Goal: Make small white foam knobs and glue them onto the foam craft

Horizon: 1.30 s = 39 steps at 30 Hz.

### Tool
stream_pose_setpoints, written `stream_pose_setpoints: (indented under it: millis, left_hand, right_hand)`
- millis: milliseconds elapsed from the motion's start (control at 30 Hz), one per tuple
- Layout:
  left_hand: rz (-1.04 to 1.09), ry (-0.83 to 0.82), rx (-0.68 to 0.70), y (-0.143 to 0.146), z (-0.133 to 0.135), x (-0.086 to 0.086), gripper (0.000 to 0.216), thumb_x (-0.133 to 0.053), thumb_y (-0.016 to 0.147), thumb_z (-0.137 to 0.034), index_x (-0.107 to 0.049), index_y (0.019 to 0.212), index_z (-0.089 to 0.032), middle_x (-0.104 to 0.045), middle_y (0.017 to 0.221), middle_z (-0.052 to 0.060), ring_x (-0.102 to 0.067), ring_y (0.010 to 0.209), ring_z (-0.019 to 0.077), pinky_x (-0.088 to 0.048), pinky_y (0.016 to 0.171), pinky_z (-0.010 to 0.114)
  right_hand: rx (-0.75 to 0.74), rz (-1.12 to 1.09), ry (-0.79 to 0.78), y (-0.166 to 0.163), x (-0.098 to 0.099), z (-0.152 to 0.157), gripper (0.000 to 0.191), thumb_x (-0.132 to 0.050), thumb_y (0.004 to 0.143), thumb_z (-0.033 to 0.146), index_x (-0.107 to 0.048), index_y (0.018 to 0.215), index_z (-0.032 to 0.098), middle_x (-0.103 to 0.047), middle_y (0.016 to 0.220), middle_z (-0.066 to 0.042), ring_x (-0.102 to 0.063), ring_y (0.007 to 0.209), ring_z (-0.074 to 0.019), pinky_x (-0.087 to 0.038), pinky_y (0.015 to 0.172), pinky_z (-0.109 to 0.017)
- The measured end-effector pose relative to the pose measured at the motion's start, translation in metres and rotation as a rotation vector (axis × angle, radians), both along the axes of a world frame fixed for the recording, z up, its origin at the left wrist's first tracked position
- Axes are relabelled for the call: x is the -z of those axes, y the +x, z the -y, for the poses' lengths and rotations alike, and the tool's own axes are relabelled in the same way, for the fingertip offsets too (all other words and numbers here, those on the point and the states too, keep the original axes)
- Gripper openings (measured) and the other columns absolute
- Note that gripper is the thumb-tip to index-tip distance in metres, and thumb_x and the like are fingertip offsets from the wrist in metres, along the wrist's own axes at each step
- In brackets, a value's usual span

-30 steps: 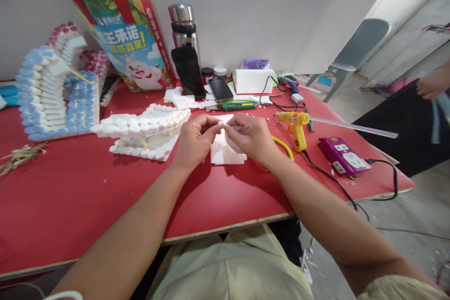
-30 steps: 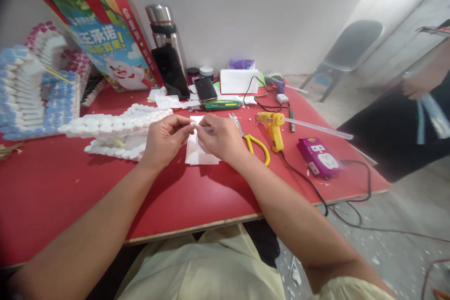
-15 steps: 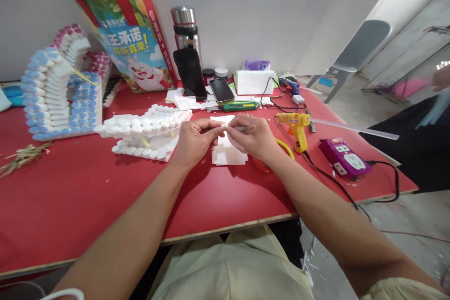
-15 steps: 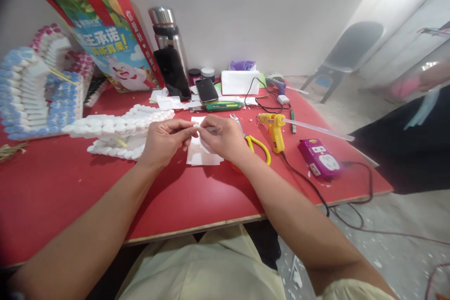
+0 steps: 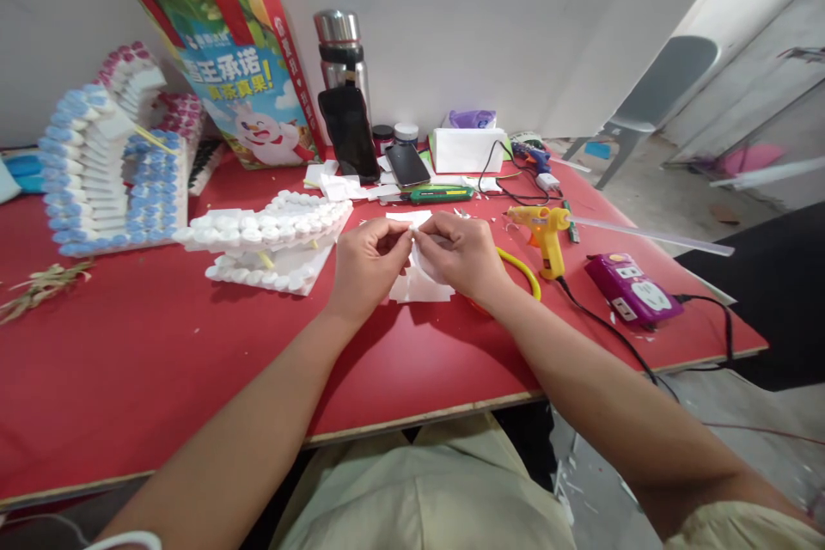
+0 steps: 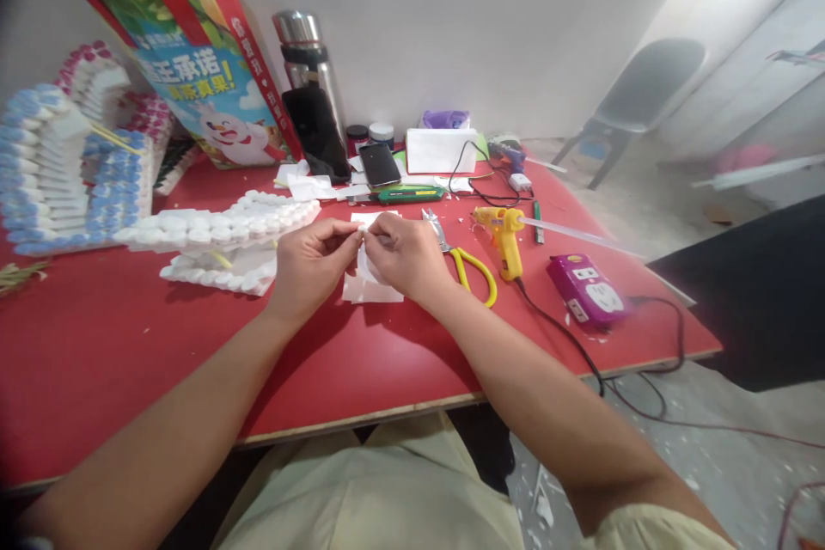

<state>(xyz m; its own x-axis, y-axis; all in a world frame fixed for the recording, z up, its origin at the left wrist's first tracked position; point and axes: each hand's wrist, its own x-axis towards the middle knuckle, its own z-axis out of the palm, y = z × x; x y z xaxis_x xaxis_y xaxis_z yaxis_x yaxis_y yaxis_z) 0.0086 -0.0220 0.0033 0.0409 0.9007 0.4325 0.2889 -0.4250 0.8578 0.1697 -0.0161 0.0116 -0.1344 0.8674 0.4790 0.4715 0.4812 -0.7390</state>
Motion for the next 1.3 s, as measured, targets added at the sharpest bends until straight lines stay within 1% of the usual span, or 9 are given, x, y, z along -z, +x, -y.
stream_pose_setpoints:
  millis: [167,300,433,700,800,933,1033,1167,1300]
  left_hand:
    - [-0.289,0.345,-0.137,-0.001,-0.003,0.004,0.014,-0.063,0.092,-0.022,-0.075,0.093,-0.017,-0.077,0.084,0.005,-0.069,0.075,0.017,-0.054,0.074,0.029]
    - [-0.397,0.442,-0.148,-0.001,-0.004,0.003,0.021,-0.056,0.097,-0.023,-0.076,0.102,-0.016,-0.079,0.096,0.009,-0.072,0.085,0.0204,-0.053,0.08,0.032]
    - [-0.453,0.356,-0.113,0.0,-0.003,0.001,0.026,-0.052,0.098,-0.027,-0.075,0.108,-0.02,-0.078,0.106,0.01,-0.072,0.096,0.024,-0.052,0.087,0.034]
    - [-0.347,0.219,-0.097,0.001,-0.004,-0.002,0.02,-0.06,0.095,-0.032,-0.077,0.098,-0.024,-0.075,0.085,0.004,-0.069,0.082,0.0204,-0.052,0.081,0.031]
    - [-0.208,0.034,-0.026,-0.004,-0.008,-0.005,0.016,-0.067,0.09,-0.033,-0.078,0.097,-0.025,-0.072,0.077,0.001,-0.066,0.07,0.0162,-0.054,0.072,0.027]
    - [0.105,-0.299,0.068,-0.012,-0.02,-0.007,0.017,-0.082,0.075,-0.034,-0.081,0.086,-0.021,-0.072,0.067,0.001,-0.067,0.06,0.0161,-0.058,0.064,0.027]
    - [0.199,-0.428,0.129,-0.017,-0.026,-0.006,0.025,-0.089,0.067,-0.034,-0.083,0.087,-0.02,-0.074,0.067,0.004,-0.068,0.057,0.0173,-0.062,0.063,0.03]
    - [0.176,-0.437,0.158,-0.018,-0.025,-0.004,0.026,-0.089,0.067,-0.038,-0.084,0.087,-0.021,-0.075,0.068,0.005,-0.069,0.057,0.019,-0.064,0.063,0.033]
    - [0.078,-0.35,0.088,-0.016,-0.022,-0.002,0.026,-0.086,0.072,-0.04,-0.084,0.091,-0.023,-0.078,0.075,0.004,-0.072,0.063,0.0184,-0.064,0.067,0.029]
  right_hand:
    - [-0.035,-0.018,-0.062,-0.001,0.003,-0.002,0.02,-0.06,0.089,0.031,-0.063,0.074,0.018,-0.058,0.063,0.0,-0.048,0.059,-0.0124,-0.036,0.059,-0.027]
    - [-0.03,-0.037,-0.085,0.0,0.003,-0.007,0.023,-0.059,0.09,0.033,-0.061,0.073,0.018,-0.061,0.067,-0.001,-0.051,0.062,-0.0132,-0.037,0.061,-0.027]
    - [-0.027,-0.064,-0.141,0.002,0.004,-0.013,0.029,-0.06,0.09,0.038,-0.057,0.069,0.018,-0.058,0.064,0.0,-0.05,0.062,-0.0129,-0.036,0.06,-0.027]
    - [-0.094,-0.188,-0.262,0.005,0.009,-0.023,0.027,-0.063,0.084,0.039,-0.059,0.069,0.018,-0.06,0.066,0.001,-0.052,0.064,-0.013,-0.037,0.059,-0.025]
    - [-0.126,-0.137,-0.269,0.007,0.004,-0.023,0.023,-0.064,0.085,0.036,-0.061,0.072,0.017,-0.06,0.069,0.001,-0.052,0.067,-0.0127,-0.039,0.062,-0.025]
    - [-0.186,-0.04,-0.221,0.01,-0.003,-0.02,0.017,-0.062,0.088,0.03,-0.064,0.078,0.016,-0.062,0.072,0.001,-0.053,0.069,-0.0124,-0.039,0.064,-0.024]
    - [-0.205,0.005,-0.178,0.011,-0.004,-0.019,0.015,-0.062,0.09,0.027,-0.064,0.079,0.017,-0.062,0.073,0.001,-0.053,0.069,-0.0119,-0.04,0.066,-0.023]
    - [-0.221,0.024,-0.162,0.01,0.0,-0.02,0.015,-0.061,0.091,0.026,-0.064,0.079,0.018,-0.065,0.077,0.0,-0.056,0.072,-0.0124,-0.042,0.07,-0.023]
    - [-0.153,0.027,-0.201,0.007,0.006,-0.022,0.014,-0.062,0.09,0.024,-0.065,0.078,0.017,-0.067,0.077,-0.001,-0.058,0.072,-0.0138,-0.042,0.068,-0.025]
